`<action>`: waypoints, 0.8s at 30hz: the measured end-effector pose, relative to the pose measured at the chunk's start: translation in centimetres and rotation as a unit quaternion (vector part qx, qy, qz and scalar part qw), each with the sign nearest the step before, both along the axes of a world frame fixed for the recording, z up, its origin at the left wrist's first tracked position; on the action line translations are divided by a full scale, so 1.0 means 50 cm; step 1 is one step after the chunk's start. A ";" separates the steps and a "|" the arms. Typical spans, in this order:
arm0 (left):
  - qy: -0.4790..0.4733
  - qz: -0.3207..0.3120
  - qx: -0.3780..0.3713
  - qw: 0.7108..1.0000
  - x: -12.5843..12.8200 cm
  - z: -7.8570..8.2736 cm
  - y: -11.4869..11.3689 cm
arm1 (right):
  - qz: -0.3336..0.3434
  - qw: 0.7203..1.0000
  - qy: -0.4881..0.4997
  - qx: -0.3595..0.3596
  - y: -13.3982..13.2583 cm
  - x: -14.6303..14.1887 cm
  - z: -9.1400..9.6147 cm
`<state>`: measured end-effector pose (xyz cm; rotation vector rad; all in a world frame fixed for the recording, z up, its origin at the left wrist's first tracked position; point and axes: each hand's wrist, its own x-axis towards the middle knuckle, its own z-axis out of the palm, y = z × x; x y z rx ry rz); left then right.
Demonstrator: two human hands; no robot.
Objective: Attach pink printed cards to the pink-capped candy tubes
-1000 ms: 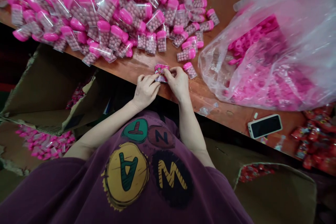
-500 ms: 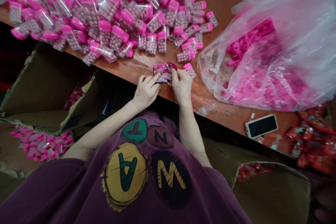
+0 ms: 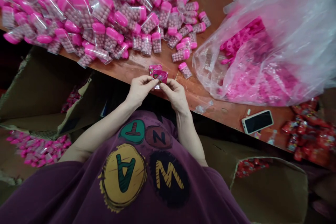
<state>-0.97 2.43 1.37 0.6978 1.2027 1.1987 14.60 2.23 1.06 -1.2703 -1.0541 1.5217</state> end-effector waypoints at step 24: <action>-0.019 0.071 -0.104 0.992 -0.049 -0.014 0.006 | 0.059 0.868 -0.489 0.064 0.069 -0.014 -0.026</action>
